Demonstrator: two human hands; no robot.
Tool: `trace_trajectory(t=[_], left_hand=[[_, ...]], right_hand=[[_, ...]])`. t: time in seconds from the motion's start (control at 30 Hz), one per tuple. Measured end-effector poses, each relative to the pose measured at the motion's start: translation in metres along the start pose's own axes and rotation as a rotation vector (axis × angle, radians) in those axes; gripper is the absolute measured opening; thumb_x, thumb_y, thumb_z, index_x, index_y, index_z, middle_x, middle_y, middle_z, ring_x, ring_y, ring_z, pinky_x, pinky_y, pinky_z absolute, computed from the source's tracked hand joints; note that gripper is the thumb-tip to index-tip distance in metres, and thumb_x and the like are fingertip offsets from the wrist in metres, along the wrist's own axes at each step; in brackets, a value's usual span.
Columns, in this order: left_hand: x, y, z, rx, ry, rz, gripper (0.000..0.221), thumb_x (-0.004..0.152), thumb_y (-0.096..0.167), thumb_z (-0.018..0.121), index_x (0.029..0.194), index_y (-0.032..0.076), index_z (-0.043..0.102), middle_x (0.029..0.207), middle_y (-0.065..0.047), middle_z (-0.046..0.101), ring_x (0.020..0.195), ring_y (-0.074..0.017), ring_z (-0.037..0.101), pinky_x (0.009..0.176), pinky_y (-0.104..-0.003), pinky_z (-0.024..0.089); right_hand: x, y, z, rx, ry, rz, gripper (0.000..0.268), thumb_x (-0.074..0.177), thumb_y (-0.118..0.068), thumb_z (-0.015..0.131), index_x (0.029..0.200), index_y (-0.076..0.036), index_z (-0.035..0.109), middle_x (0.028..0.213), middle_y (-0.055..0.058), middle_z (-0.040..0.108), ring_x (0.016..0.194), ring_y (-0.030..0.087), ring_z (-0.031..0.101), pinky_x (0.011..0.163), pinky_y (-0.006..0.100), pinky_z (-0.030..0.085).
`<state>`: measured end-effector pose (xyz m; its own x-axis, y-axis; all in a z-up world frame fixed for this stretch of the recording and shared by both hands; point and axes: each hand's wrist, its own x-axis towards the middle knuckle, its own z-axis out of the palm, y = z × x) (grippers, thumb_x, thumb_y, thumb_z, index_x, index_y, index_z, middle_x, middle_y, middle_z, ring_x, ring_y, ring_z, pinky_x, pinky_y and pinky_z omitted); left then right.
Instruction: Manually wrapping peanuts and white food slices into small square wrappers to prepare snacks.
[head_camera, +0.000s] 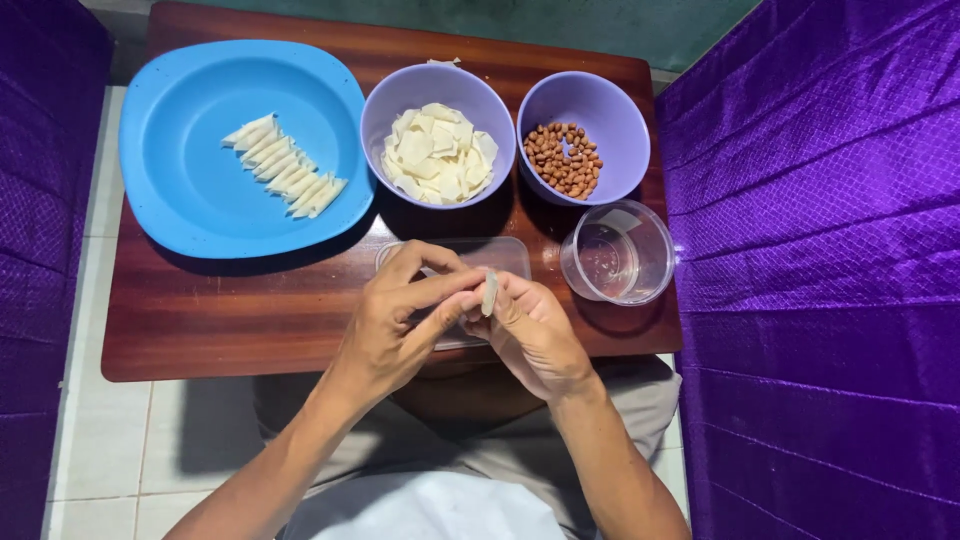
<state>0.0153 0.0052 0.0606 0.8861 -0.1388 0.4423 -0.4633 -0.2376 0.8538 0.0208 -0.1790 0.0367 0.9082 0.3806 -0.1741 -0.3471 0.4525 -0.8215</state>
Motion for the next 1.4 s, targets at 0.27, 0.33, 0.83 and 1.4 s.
trace_trajectory(t=[0.27,0.33,0.83,1.4], left_hand=[[-0.002,-0.001,0.001,0.027,-0.033,-0.02,0.027,0.095,0.02,0.073,0.121,0.018,0.077,0.105,-0.008,0.069,0.1,-0.0307,0.067,0.089,-0.043,0.053],[-0.002,0.0,0.002,0.039,-0.04,-0.024,0.026,0.095,0.021,0.072,0.121,0.019,0.077,0.105,-0.008,0.069,0.1,-0.0308,0.066,0.09,-0.043,0.053],[-0.013,-0.007,0.027,-0.191,0.111,-0.284,0.009,0.09,0.02,0.08,0.094,0.012,0.08,0.088,-0.004,0.07,0.083,-0.0131,0.061,0.078,-0.027,0.05],[-0.004,-0.002,0.071,-0.515,0.084,-0.406,0.015,0.085,0.012,0.084,0.086,0.002,0.073,0.085,-0.005,0.066,0.081,-0.0096,0.056,0.077,-0.025,0.049]], right_hand=[[-0.001,0.014,-0.009,0.037,0.015,0.02,0.028,0.103,-0.025,0.061,0.092,0.0,0.066,0.094,0.011,0.072,0.087,0.013,0.062,0.086,0.034,0.056],[-0.001,0.019,-0.012,0.042,0.026,0.024,0.029,0.103,-0.025,0.061,0.092,0.001,0.067,0.096,0.011,0.071,0.087,0.014,0.062,0.084,0.035,0.056],[-0.01,0.004,0.012,-0.204,0.251,-0.186,0.036,0.107,-0.03,0.055,0.099,0.001,0.071,0.094,0.008,0.068,0.082,0.011,0.058,0.069,0.021,0.05],[-0.034,-0.012,-0.004,-0.498,0.351,-0.457,0.022,0.098,-0.013,0.066,0.105,0.006,0.075,0.096,0.015,0.072,0.076,0.014,0.058,0.066,0.027,0.053]])
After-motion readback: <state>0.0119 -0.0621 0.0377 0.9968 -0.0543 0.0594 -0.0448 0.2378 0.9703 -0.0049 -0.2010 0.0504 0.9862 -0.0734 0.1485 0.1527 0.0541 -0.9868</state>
